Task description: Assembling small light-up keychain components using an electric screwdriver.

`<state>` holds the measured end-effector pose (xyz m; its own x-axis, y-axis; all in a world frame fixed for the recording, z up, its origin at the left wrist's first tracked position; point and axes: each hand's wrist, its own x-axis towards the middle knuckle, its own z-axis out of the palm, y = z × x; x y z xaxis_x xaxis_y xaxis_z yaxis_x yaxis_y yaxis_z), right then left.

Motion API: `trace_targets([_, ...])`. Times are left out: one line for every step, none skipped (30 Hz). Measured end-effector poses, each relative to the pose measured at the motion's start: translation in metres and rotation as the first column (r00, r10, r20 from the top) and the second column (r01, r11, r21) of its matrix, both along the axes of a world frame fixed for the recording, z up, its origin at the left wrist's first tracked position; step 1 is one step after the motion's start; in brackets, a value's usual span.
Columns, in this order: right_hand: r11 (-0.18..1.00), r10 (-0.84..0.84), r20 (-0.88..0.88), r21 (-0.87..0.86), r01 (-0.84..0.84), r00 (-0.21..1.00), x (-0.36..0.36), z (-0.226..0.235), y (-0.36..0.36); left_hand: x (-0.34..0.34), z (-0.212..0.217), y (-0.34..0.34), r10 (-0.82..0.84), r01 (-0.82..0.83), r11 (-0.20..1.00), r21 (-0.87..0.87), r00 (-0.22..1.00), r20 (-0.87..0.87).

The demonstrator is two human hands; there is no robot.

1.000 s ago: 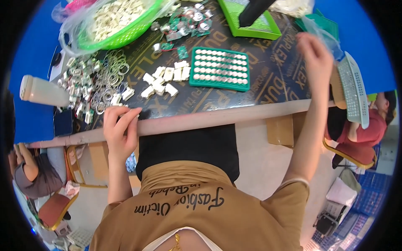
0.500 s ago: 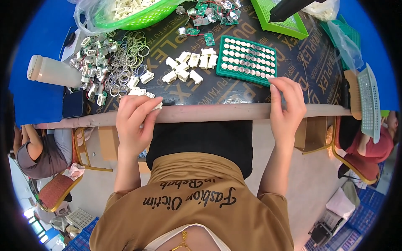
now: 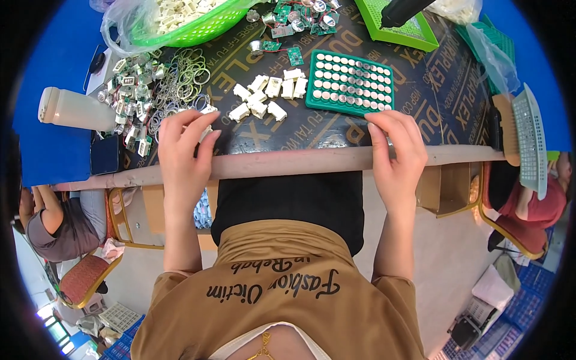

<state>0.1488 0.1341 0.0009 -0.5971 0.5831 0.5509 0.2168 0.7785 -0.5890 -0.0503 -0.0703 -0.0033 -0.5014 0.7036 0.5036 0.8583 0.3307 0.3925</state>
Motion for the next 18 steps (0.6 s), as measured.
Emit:
trace_targets([1.000,-0.002,0.001,0.001,0.002,1.000,-0.001,0.000,-0.001,0.000,0.002,0.006,-0.055,0.055,0.998,0.017,0.998,0.001])
trace_targets([1.000,0.023,-0.003,0.016,-0.023,1.000,-0.001,0.000,-0.001,0.001,0.005,0.015,-0.132,0.133,0.991,0.019,0.991,-0.028])
trace_targets([0.998,0.050,-0.007,0.033,-0.049,0.999,-0.003,0.001,0.000,0.003,0.009,0.023,-0.151,0.151,0.989,-0.009,0.988,-0.023])
trace_targets([0.998,0.051,-0.006,0.036,-0.051,0.999,-0.004,0.001,0.000,0.005,0.014,0.031,-0.170,0.169,0.985,-0.036,0.985,-0.018])
trace_targets([0.998,0.047,-0.010,0.053,-0.046,0.999,-0.005,0.002,0.001,0.006,0.016,0.038,-0.175,0.173,0.982,-0.080,0.984,-0.021])
trace_targets([0.997,0.043,-0.014,0.069,-0.042,0.999,-0.005,0.002,0.003,0.005,0.016,0.042,-0.180,0.178,0.981,-0.074,0.983,-0.019])
trace_targets([0.995,0.030,-0.014,0.094,-0.028,0.999,-0.004,0.003,0.006,0.003,0.016,0.046,-0.184,0.179,0.977,-0.120,0.983,-0.031])
trace_targets([0.995,0.022,-0.012,0.097,-0.021,1.000,-0.002,0.002,0.010,0.003,0.015,0.048,-0.190,0.180,0.969,-0.167,0.981,-0.044])
trace_targets([0.995,-0.024,-0.006,0.097,0.025,1.000,0.001,0.000,0.015,0.003,0.014,0.048,-0.186,0.177,0.974,-0.138,0.981,-0.054])
trace_targets([0.993,-0.070,0.000,0.097,0.069,0.998,0.003,-0.002,0.020,0.004,0.013,0.048,-0.193,0.184,0.974,-0.135,0.980,-0.052])
trace_targets([0.992,-0.098,-0.004,0.082,0.098,0.995,0.003,-0.003,0.023,0.005,0.013,0.047,-0.192,0.191,0.979,-0.067,0.981,-0.003])
trace_targets([0.990,-0.109,-0.002,0.085,0.109,0.994,0.004,-0.004,0.027,0.006,0.012,0.047,-0.194,0.194,0.981,0.000,0.980,0.048])
trace_targets([0.991,-0.115,0.012,0.065,0.114,0.993,0.005,-0.006,0.030,0.008,0.015,0.046,-0.218,0.217,0.976,0.021,0.970,0.111])
trace_targets([0.993,-0.112,0.021,0.043,0.111,0.993,0.005,-0.007,0.033,0.012,0.016,0.044,-0.274,0.255,0.962,0.100,0.908,0.317])
trace_targets([0.993,-0.115,0.019,0.044,0.114,0.993,0.004,-0.006,0.035,0.016,0.017,0.044,-0.330,0.275,0.944,0.184,0.798,0.504])
trace_targets([0.992,-0.122,0.029,0.041,0.121,0.992,0.004,-0.006,0.036,0.016,0.004,0.047,-0.463,0.294,0.884,0.363,0.656,0.596])
trace_targets([0.991,-0.129,0.043,0.039,0.128,0.991,0.003,-0.005,0.037,0.020,0.004,0.049,-0.465,0.296,0.883,0.365,0.654,0.596])
trace_targets([0.991,-0.131,0.043,0.040,0.130,0.990,0.003,-0.004,0.039,0.027,0.005,0.052,-0.544,0.224,0.837,0.499,0.429,0.721])
